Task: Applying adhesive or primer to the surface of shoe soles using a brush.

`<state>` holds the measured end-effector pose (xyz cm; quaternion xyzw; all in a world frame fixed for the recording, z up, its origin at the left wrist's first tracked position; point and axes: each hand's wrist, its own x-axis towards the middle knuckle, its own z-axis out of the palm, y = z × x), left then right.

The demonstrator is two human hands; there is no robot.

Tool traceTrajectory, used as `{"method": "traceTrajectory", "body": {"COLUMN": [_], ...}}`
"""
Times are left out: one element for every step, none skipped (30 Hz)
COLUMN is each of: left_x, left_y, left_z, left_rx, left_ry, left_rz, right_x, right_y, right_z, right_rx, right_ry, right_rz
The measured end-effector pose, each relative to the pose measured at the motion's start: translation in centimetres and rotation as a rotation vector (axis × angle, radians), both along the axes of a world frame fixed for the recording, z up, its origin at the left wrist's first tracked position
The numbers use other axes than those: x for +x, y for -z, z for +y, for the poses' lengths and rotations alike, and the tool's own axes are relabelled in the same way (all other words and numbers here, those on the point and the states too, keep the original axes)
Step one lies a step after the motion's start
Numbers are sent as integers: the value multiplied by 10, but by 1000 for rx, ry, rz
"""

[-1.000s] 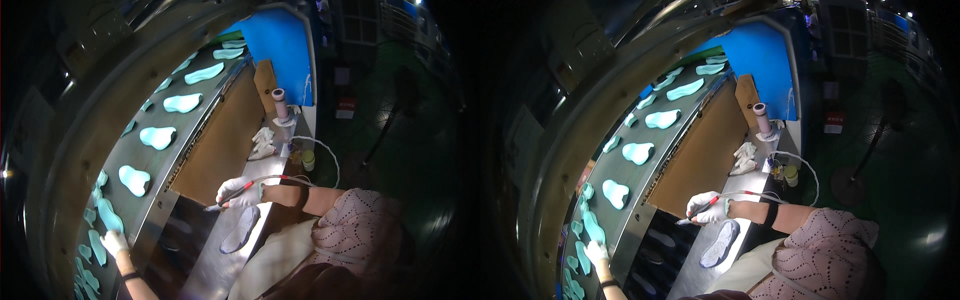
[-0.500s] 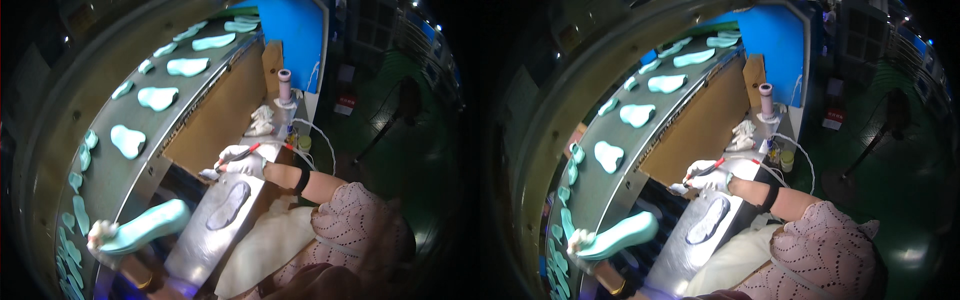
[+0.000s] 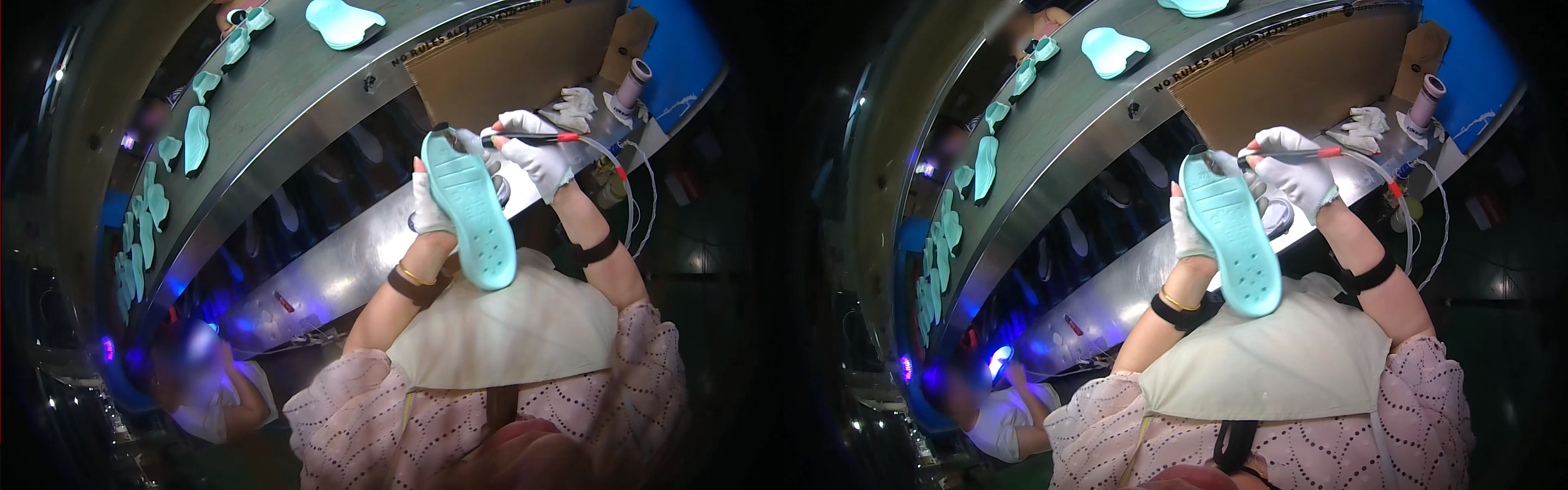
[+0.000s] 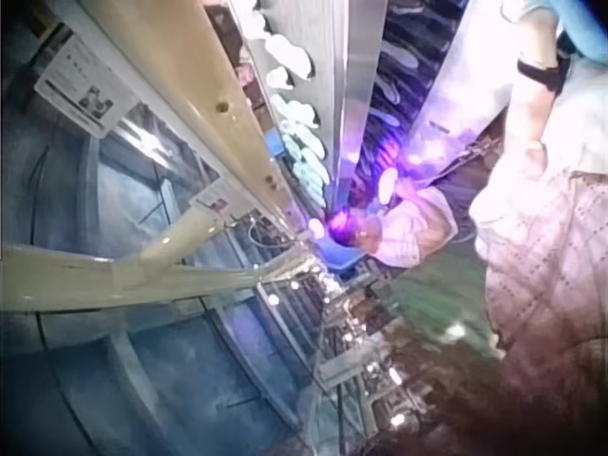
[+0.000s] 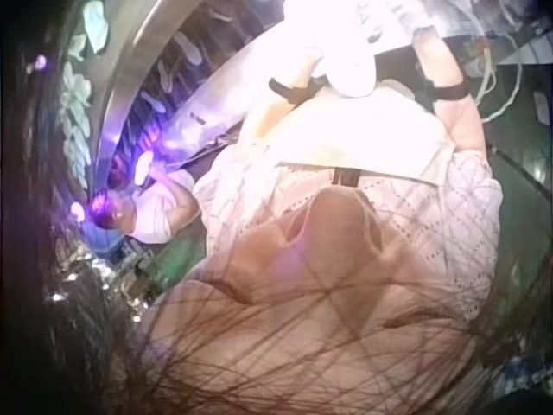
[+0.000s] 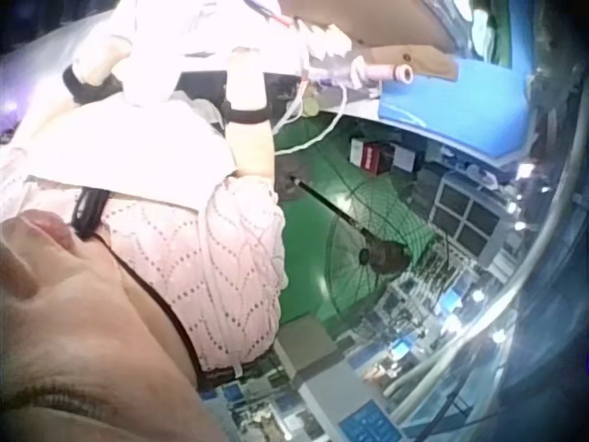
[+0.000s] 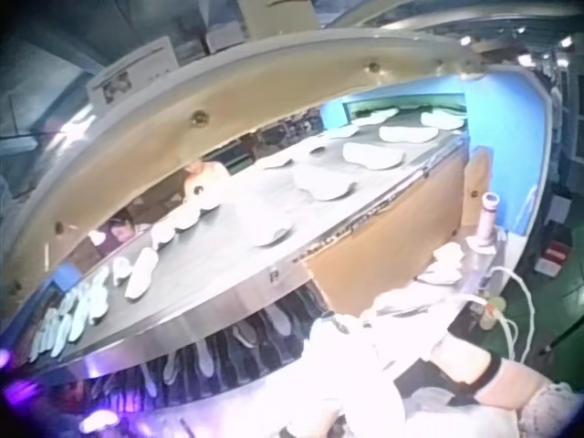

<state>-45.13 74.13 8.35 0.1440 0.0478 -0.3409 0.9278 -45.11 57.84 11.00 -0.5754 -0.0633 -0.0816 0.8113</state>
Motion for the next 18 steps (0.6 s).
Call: {"method": "traceTrajectory", "body": {"left_x": [-3, -5, -5, -5, -3, -3, -3, -3, -2, 1, 0, 0, -1, -1, 2, 5, 5, 3], "left_y": [3, 5, 6, 7, 9, 10, 13, 11, 10, 9, 8, 7, 3, 2, 4, 4, 5, 6], "left_z": [-3, -7, -10, -10, -10, -9, 1, 8, 13, 15, 17, 17, 17, 16, 18, 20, 22, 22], "left_rx": [-1, 87, 173, 179, 206, 233, 243, 191, 140, 161, 168, 214, 256, 261, 266, 202, 137, 104], "left_ry": [10, -38, -86, -88, -148, -209, -228, -200, -174, -165, -166, -203, -235, -241, -236, -181, -125, -162], "left_rz": [-147, -144, -141, -132, -107, -81, -69, -86, -102, -95, -90, -65, -38, -90, -83, -98, -112, -72], "right_x": [2, 4, 5, 5, 5, 3, -1, -8, -12, -11, -9, -11, -14, -18, -23, -26, -29, -33], "right_y": [3, 3, 1, 7, 14, 17, 10, 1, -4, 3, 9, 14, 14, 12, 10, 10, 12, 15], "right_z": [3, 6, 10, 16, 20, 23, 28, 27, 28, 25, 23, 23, 25, 28, 30, 32, 32, 30], "right_rx": [20, 7, -8, -4, -1, -140, -606, -534, -458, -306, -152, -210, -207, -364, -521, -536, -527, -407], "right_ry": [18, 21, 24, -8, -39, -32, 70, -21, -112, -152, -191, -141, -140, -113, -86, -116, -116, -175], "right_rz": [-26, -77, -129, -171, -214, -215, -318, -222, -126, -127, -128, -147, -139, -242, -343, -365, -359, -194]}}
